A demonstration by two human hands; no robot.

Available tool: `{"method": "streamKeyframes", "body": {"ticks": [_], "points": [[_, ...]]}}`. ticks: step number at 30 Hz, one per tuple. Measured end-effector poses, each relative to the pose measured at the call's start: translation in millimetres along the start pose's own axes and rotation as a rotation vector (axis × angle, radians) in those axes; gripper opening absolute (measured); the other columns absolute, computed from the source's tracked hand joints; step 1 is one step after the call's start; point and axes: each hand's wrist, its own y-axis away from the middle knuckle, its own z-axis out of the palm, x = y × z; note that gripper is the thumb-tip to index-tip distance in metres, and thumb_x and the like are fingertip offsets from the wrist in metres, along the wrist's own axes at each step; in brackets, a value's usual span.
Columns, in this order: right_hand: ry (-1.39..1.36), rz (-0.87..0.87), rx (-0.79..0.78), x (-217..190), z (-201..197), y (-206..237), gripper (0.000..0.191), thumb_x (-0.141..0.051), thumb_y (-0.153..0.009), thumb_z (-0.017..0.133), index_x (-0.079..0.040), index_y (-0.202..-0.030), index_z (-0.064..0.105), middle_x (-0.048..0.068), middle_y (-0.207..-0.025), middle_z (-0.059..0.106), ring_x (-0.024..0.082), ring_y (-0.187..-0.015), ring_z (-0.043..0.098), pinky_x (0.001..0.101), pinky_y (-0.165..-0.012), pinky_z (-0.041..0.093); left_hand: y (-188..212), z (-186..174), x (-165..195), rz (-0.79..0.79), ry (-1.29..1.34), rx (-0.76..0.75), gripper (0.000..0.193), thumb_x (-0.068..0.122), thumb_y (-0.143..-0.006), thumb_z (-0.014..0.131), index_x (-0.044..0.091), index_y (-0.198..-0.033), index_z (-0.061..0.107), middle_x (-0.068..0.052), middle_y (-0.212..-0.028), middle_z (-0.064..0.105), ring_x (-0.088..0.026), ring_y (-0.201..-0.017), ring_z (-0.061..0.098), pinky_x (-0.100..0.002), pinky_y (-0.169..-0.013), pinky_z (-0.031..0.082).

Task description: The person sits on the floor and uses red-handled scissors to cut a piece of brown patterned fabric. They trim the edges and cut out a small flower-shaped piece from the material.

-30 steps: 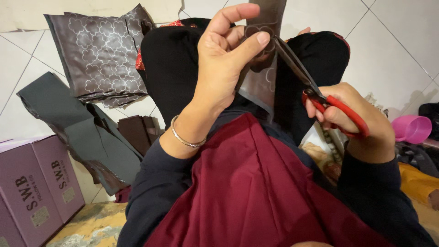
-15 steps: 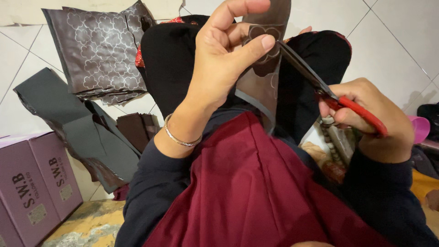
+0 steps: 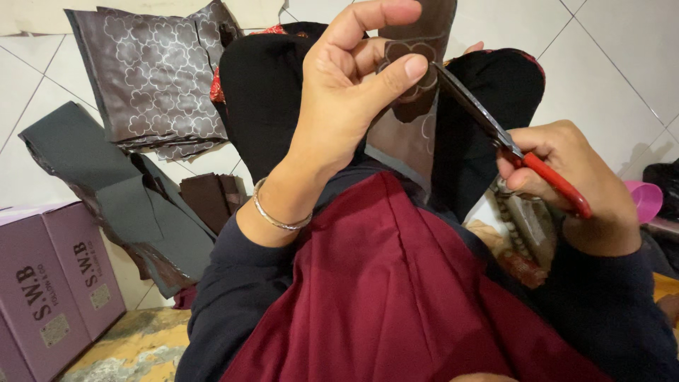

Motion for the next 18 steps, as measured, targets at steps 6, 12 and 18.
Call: {"method": "streamKeyframes", "body": {"ticks": [6, 12, 18], "points": [[-0.027, -0.013, -0.028, 11, -4, -1, 0.063, -0.071, -0.078, 0.067, -0.010, -0.065, 0.058, -0.006, -0.052, 0.048, 0.004, -0.047, 0.042, 0.0236, -0.043, 0.030, 1, 2, -2, -0.015, 0.050, 0.026, 0.036, -0.003, -0.108, 0.074, -0.001, -0.138, 0.055, -0.012, -0.105, 0.075, -0.013, -0.094, 0.072, -0.025, -0.088, 0.058], [-0.083, -0.015, -0.008, 21, -1, 0, 0.064, -0.070, -0.080, 0.069, -0.010, -0.065, 0.056, -0.006, -0.054, 0.046, 0.003, -0.051, 0.040, 0.0231, -0.045, 0.029, 1, 6, -5, 0.002, 0.086, 0.055, 0.036, -0.004, -0.108, 0.073, -0.001, -0.138, 0.055, -0.012, -0.102, 0.074, -0.013, -0.090, 0.070, -0.025, -0.085, 0.057], [-0.080, -0.024, -0.032, 16, -1, -4, 0.067, -0.076, -0.076, 0.064, -0.011, -0.066, 0.056, -0.006, -0.054, 0.045, 0.004, -0.050, 0.040, 0.0238, -0.044, 0.028, 3, 8, -5, 0.000, 0.131, 0.068, 0.035, -0.005, -0.107, 0.073, 0.000, -0.137, 0.054, -0.012, -0.101, 0.074, -0.014, -0.091, 0.071, -0.026, -0.085, 0.058]]}}
